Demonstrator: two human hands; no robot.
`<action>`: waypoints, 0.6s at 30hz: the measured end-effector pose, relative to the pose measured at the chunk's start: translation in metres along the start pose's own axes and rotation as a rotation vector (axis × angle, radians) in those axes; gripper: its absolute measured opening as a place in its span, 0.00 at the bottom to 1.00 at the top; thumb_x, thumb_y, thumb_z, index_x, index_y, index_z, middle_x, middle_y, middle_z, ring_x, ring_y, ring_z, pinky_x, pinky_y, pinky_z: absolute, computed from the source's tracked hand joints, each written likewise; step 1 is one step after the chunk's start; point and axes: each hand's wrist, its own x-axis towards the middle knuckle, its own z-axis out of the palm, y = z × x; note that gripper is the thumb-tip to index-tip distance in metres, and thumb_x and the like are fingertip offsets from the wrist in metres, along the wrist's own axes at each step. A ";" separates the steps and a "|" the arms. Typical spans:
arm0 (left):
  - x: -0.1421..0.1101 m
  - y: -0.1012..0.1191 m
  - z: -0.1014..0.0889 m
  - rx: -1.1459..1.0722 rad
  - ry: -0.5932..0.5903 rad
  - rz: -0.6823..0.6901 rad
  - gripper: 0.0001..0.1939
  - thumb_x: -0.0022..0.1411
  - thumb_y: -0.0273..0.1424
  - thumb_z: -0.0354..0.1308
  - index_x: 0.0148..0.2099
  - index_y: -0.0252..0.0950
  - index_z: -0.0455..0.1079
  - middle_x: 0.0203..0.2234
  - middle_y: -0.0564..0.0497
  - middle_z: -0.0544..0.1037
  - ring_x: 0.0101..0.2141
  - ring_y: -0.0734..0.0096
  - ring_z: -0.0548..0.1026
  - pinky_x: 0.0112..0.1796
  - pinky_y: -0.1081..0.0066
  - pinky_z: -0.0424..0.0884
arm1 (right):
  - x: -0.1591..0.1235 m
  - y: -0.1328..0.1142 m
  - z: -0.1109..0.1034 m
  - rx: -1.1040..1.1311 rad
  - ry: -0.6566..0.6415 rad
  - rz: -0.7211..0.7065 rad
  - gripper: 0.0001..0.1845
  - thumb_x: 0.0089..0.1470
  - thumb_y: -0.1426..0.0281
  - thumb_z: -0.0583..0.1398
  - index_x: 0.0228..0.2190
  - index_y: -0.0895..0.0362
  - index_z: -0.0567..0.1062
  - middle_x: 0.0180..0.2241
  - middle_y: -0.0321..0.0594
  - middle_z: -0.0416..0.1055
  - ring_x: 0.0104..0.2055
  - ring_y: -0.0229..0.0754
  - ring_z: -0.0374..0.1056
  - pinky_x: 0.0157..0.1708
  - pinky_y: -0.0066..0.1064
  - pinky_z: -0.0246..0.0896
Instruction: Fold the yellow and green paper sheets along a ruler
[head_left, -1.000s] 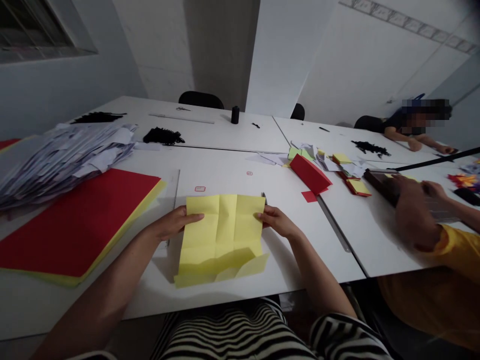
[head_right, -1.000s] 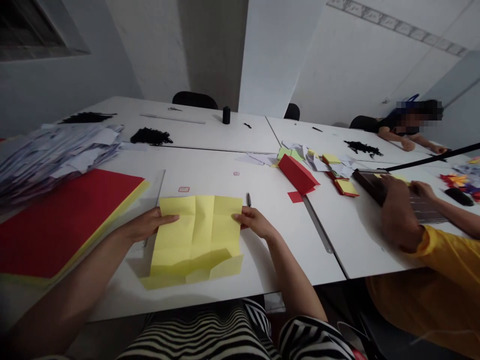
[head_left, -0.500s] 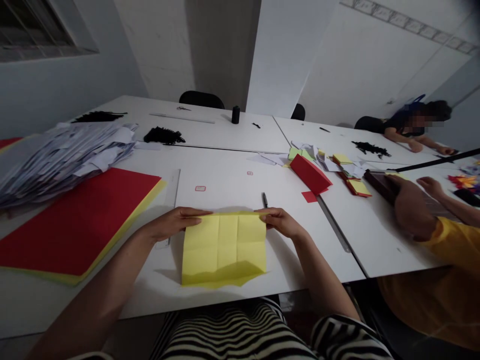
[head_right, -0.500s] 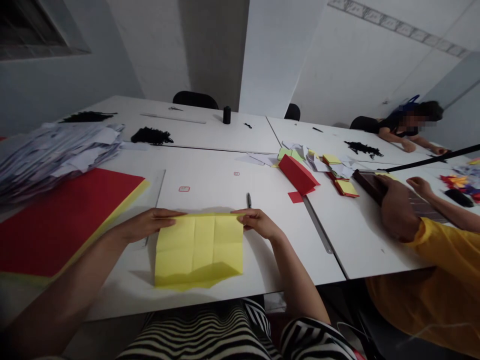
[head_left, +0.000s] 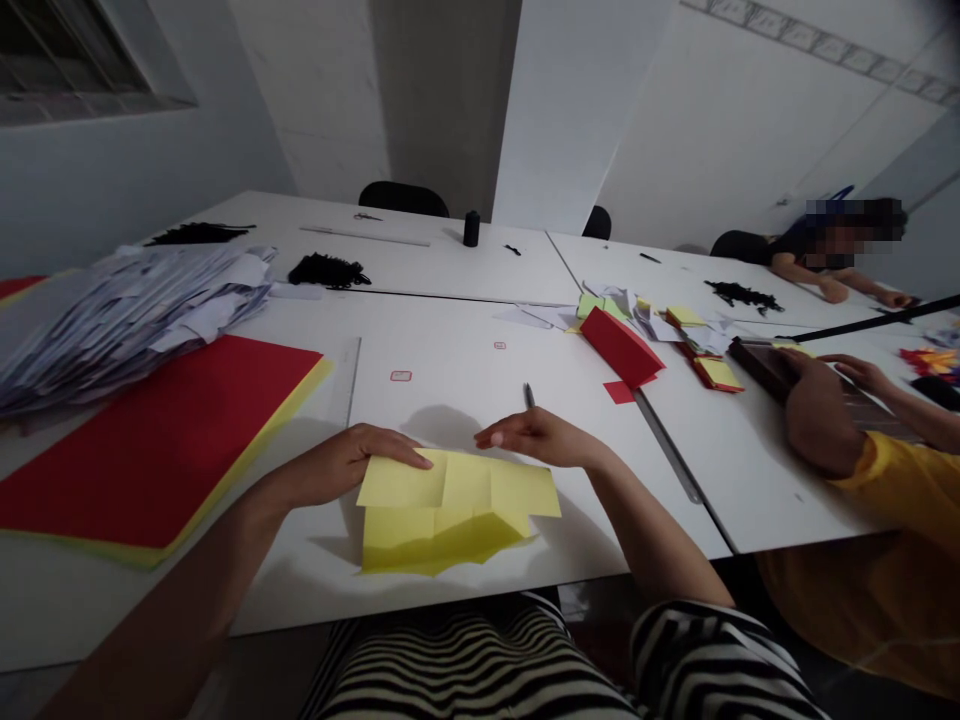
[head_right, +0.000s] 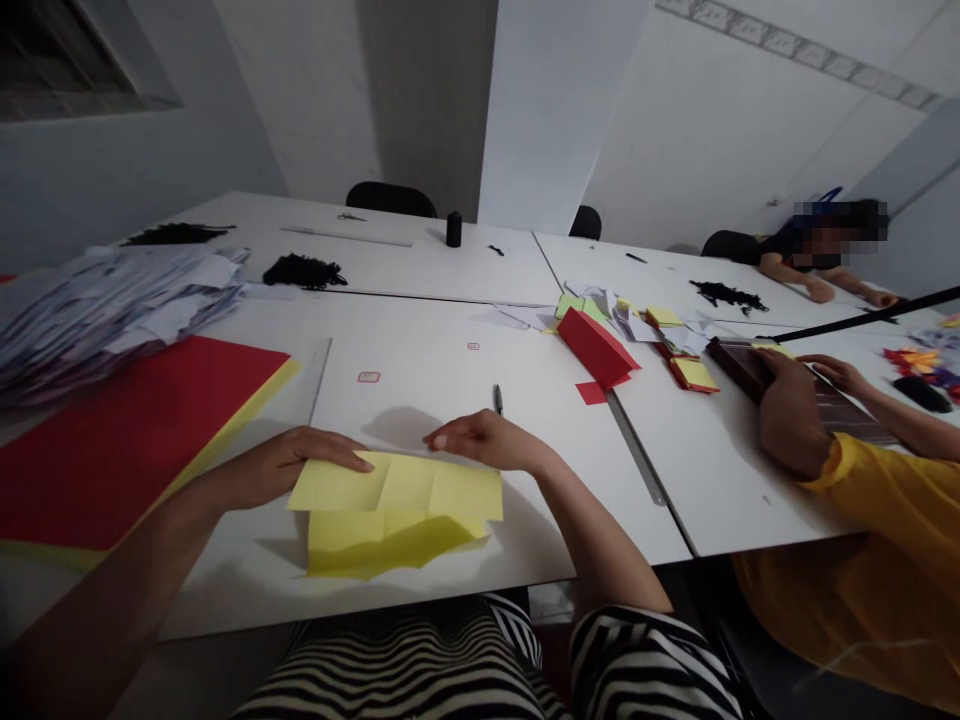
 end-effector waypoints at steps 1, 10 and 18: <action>-0.001 0.002 0.001 0.027 -0.004 0.014 0.13 0.61 0.34 0.55 0.43 0.49 0.79 0.45 0.51 0.79 0.45 0.56 0.76 0.46 0.65 0.71 | 0.001 -0.005 0.005 -0.029 -0.040 0.001 0.21 0.59 0.54 0.56 0.46 0.52 0.77 0.45 0.39 0.75 0.49 0.47 0.70 0.48 0.41 0.67; -0.012 0.018 0.007 0.205 -0.037 0.048 0.19 0.62 0.29 0.49 0.47 0.52 0.77 0.49 0.56 0.77 0.47 0.61 0.75 0.50 0.64 0.69 | 0.002 -0.006 0.025 -0.177 -0.082 -0.007 0.18 0.61 0.59 0.55 0.41 0.56 0.80 0.35 0.37 0.77 0.34 0.39 0.70 0.32 0.28 0.64; -0.020 0.023 -0.015 0.400 0.207 -0.040 0.22 0.68 0.41 0.46 0.62 0.48 0.61 0.56 0.55 0.70 0.55 0.66 0.68 0.55 0.67 0.63 | 0.001 0.002 0.031 -0.205 0.057 0.037 0.13 0.60 0.66 0.57 0.37 0.57 0.81 0.34 0.36 0.78 0.33 0.36 0.69 0.32 0.26 0.61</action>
